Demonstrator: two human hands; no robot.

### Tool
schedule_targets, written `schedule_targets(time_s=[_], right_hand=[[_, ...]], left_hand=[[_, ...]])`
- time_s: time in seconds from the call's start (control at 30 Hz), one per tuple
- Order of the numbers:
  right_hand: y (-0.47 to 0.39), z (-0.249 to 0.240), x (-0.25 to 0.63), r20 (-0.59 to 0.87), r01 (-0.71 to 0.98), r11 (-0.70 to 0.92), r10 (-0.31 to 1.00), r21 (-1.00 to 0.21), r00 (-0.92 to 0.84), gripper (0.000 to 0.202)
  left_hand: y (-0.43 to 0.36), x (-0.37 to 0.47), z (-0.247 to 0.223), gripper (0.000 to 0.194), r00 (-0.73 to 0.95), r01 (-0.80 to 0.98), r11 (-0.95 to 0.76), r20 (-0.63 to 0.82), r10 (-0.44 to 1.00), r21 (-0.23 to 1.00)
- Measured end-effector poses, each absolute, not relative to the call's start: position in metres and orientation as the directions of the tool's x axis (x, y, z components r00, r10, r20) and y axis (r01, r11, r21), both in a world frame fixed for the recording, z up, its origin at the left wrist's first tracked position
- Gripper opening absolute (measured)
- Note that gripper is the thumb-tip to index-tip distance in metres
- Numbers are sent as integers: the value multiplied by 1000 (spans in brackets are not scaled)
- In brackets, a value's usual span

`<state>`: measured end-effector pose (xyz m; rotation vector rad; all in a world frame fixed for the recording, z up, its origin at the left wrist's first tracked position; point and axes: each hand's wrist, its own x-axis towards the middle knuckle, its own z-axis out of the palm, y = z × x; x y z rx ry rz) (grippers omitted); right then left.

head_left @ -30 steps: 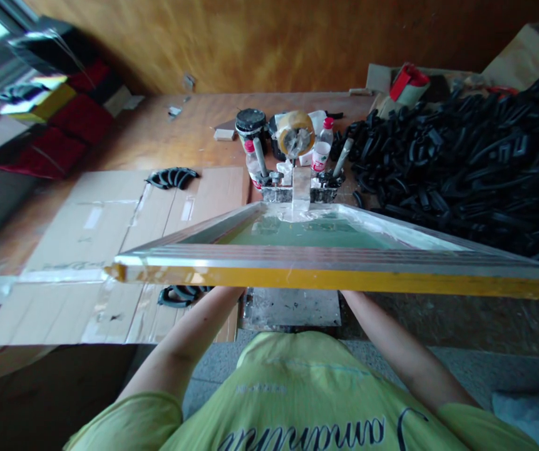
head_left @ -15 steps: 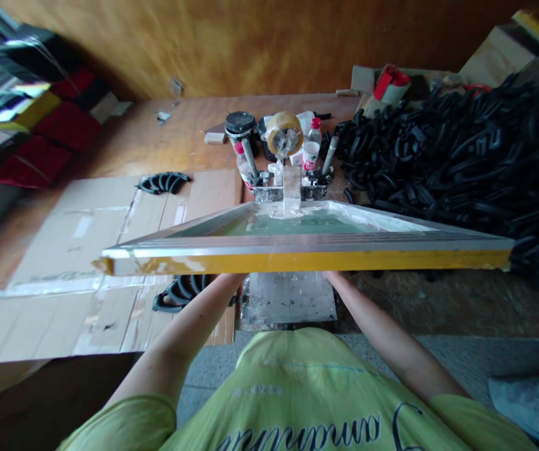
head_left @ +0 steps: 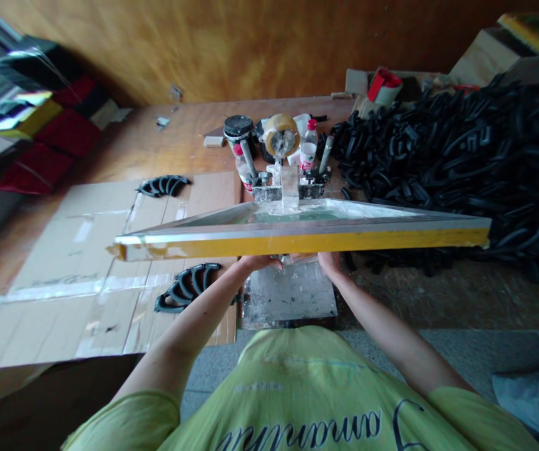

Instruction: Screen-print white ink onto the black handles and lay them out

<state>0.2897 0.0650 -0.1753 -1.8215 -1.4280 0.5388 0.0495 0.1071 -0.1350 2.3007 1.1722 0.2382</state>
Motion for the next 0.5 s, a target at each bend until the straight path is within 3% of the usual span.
schedule_targets(time_s=[0.17, 0.4, 0.5], right_hand=[[63, -185, 293, 78, 614, -191, 920, -766, 383, 28], [61, -184, 294, 107, 626, -178, 915, -759, 389, 27], [62, -180, 292, 141, 644, -118, 931, -756, 337, 31]], left_hand=[[109, 38, -145, 87, 603, 728, -491, -108, 790, 479], [121, 41, -127, 87, 624, 687, -472, -114, 773, 553], [119, 47, -120, 74, 583, 685, -414, -111, 805, 599]])
